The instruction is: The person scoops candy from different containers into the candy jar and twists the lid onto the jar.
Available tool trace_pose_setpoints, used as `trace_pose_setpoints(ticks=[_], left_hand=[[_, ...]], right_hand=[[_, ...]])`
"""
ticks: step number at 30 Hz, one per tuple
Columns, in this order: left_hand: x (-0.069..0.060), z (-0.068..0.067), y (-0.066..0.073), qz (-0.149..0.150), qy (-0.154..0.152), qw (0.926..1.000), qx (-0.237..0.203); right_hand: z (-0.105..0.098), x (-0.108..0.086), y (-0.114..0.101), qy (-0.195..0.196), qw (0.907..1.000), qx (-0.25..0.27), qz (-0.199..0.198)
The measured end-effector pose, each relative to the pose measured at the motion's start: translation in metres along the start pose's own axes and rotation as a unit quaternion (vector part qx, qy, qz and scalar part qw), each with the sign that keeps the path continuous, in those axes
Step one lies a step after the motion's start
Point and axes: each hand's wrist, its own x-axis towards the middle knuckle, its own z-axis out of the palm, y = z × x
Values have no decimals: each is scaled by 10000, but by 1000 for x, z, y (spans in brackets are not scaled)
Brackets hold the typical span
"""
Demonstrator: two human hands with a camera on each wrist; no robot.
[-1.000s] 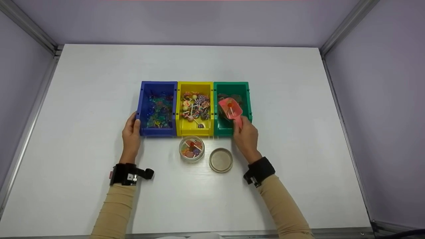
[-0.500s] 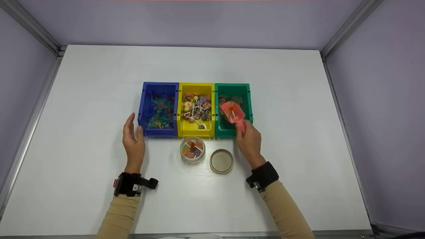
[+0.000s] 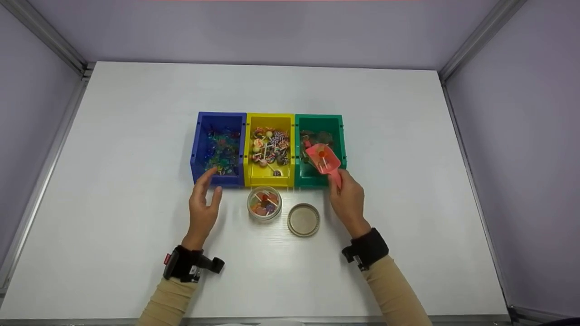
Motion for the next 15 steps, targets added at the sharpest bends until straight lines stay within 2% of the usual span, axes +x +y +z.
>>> trace_pose_setpoints(ticks=[4, 8, 11, 15], left_hand=[[-7, 10, 2, -109, -771, 9966, -266], [-14, 18, 2, -350, -1484, 9873, -437], [-18, 23, 1, -453, -1777, 9820, -457], [-21, 29, -1, -625, -2016, 9765, -426]], right_hand=[[-5, -2, 0, 32, 9999, 66, -145], [-8, -6, -1, 40, 9993, 169, -337], [-9, -9, -3, -28, 9988, 204, -442], [-11, -14, -7, -166, 9986, 202, -464]])
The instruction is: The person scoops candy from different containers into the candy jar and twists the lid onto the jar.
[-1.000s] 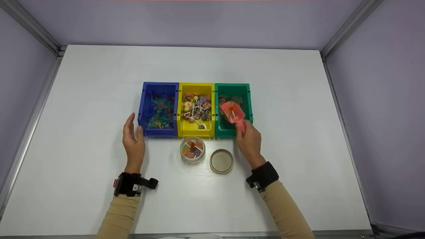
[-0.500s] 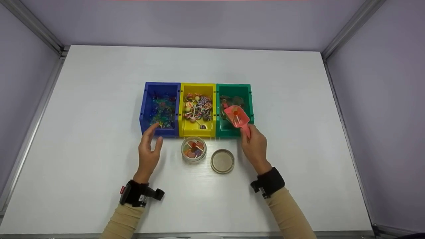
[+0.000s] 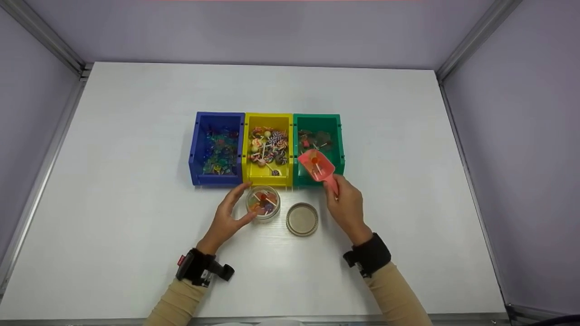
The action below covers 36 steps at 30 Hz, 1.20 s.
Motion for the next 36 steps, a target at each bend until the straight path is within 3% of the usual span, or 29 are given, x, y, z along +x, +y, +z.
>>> trace_pose_setpoints(ticks=[4, 12, 15, 25, 30, 36], left_hand=[[1, 4, -1, -189, -190, 9996, -21], [5, 7, 3, -339, -515, 9980, 132], [5, 7, 4, -420, -589, 9972, 181], [7, 5, 5, -681, -652, 9953, 226], [7, 5, 5, -677, -609, 9956, 234], [9, 4, 6, -745, -596, 9950, 309]], right_hand=[[-1, -3, -5, -224, 9997, 77, -9], [-2, -10, -14, -576, 9970, 146, -499], [-2, -12, -16, -773, 9955, 181, -509], [-2, -18, -25, -1386, 9894, 232, -375], [-4, -18, -29, -1640, 9859, 167, -284], [-7, -17, -34, -1869, 9813, 22, -454]])
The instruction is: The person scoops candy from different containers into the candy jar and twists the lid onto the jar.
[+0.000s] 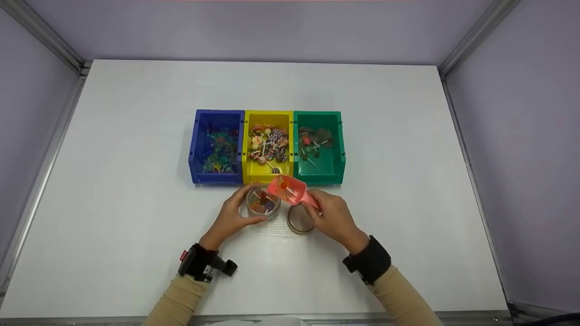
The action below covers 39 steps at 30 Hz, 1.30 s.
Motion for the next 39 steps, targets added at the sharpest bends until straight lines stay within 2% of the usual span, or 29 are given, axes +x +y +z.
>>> trace_pose_setpoints(ticks=[5, 10, 20, 27, 39], left_hand=[[1, 0, 1, -78, 17, 10000, -5], [1, 1, 1, 20, 44, 10000, -41], [1, 1, -1, 174, 103, 9998, -44], [0, 3, -3, 186, 159, 9997, -83], [0, 4, -5, 330, 208, 9992, -69]], right_hand=[[-3, 1, -5, -269, 9995, -82, -168], [-7, 3, -10, -657, 9971, -294, -238], [-17, 8, -27, -1393, 9844, -1012, -349], [-22, 10, -36, -1456, 9759, -1478, -676], [-29, 12, -48, -1480, 9688, -1822, -797]])
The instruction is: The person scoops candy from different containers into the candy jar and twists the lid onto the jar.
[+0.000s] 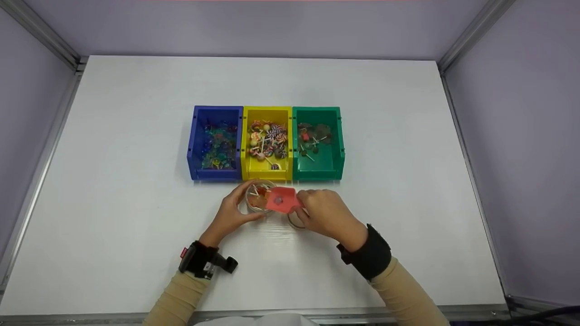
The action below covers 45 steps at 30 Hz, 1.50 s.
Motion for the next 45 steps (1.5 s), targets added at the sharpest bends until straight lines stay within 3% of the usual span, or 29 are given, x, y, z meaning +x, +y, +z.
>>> trace_pose_setpoints(ticks=[10, 18, 26, 36, 45], left_hand=[[0, 1, 0, -100, 9, 9999, -37], [-1, 0, 1, -221, -26, 9996, -192], [-2, -1, 1, -318, -77, 9990, -299], [-2, 1, 1, -431, -56, 9988, -240], [-2, 0, -2, -87, 17, 9997, -209]], right_hand=[[-14, 6, -11, -179, 9996, -203, 51], [-25, 16, -24, -13, 9985, -524, -166], [-26, 23, -28, 111, 9960, -802, -377], [-22, 20, -24, 160, 9970, -666, -346], [-22, 16, -20, 64, 9979, -595, -247]])
